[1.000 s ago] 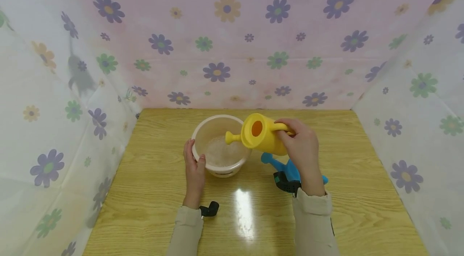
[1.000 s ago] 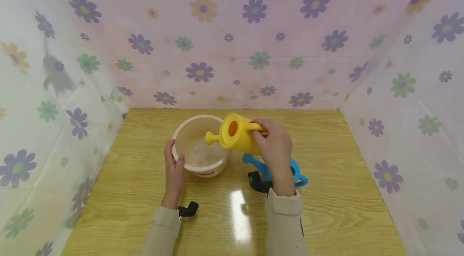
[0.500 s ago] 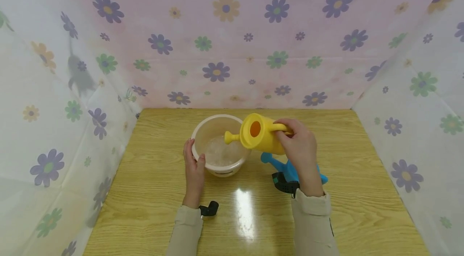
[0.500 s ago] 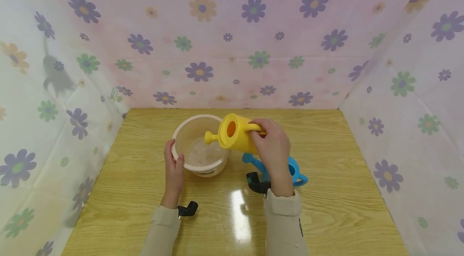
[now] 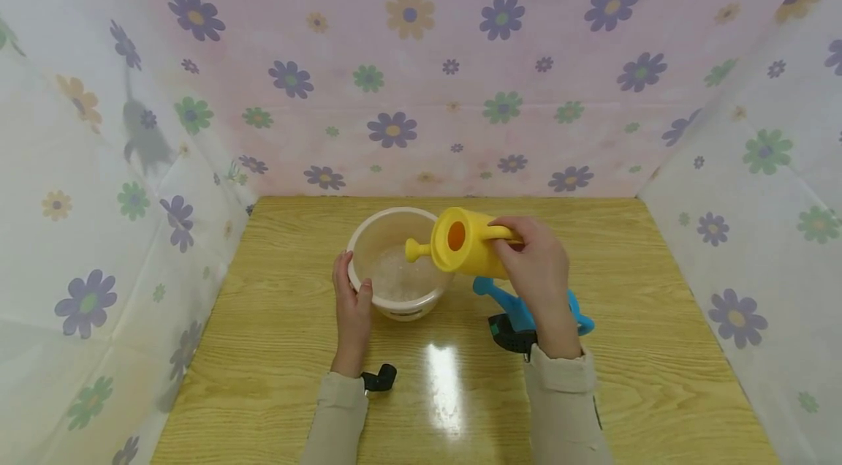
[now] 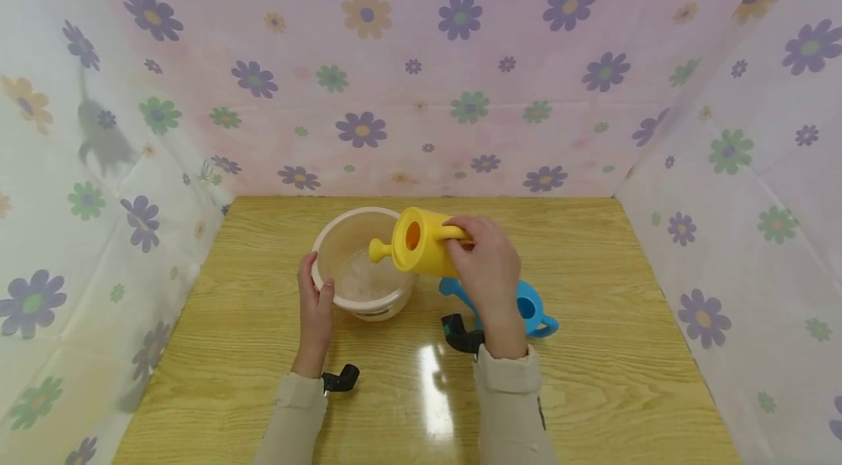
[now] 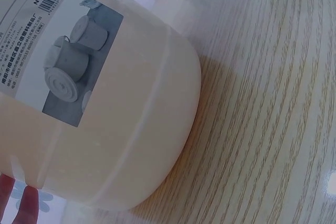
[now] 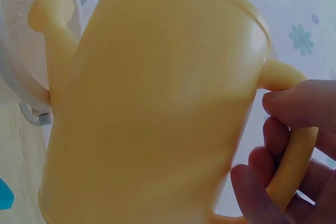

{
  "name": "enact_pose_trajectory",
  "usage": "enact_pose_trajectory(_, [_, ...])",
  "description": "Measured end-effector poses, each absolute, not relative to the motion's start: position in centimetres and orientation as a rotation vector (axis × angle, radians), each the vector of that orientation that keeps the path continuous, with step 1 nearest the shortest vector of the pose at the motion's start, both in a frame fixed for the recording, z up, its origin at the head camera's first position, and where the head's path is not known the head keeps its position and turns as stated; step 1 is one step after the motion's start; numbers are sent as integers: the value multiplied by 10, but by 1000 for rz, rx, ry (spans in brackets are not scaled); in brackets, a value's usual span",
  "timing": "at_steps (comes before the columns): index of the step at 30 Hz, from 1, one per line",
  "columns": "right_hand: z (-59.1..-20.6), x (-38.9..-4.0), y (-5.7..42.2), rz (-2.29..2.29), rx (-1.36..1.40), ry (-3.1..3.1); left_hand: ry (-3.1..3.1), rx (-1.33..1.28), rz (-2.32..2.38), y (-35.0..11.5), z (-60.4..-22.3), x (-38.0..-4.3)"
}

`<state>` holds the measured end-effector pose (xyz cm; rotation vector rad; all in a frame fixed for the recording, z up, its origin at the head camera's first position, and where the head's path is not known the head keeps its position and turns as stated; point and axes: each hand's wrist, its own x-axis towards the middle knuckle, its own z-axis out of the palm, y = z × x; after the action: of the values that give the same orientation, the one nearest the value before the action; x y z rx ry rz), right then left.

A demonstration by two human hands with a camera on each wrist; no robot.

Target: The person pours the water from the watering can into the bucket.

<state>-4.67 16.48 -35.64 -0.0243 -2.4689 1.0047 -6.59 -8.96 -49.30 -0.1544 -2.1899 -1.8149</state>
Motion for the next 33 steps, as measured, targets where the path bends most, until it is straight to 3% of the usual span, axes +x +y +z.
enact_pose_trajectory(18, [-360, -49, 160, 957, 23, -2449, -2206, -144, -1801, -89, -489, -64])
enact_pose_trajectory(25, [-358, -49, 158, 948, 39, -2453, -2214, -122, -1789, -94, -523, -79])
enact_pose_trajectory(33, [-357, -48, 155, 910, 47, -2467, -2203, -117, -1786, -95, -524, -78])
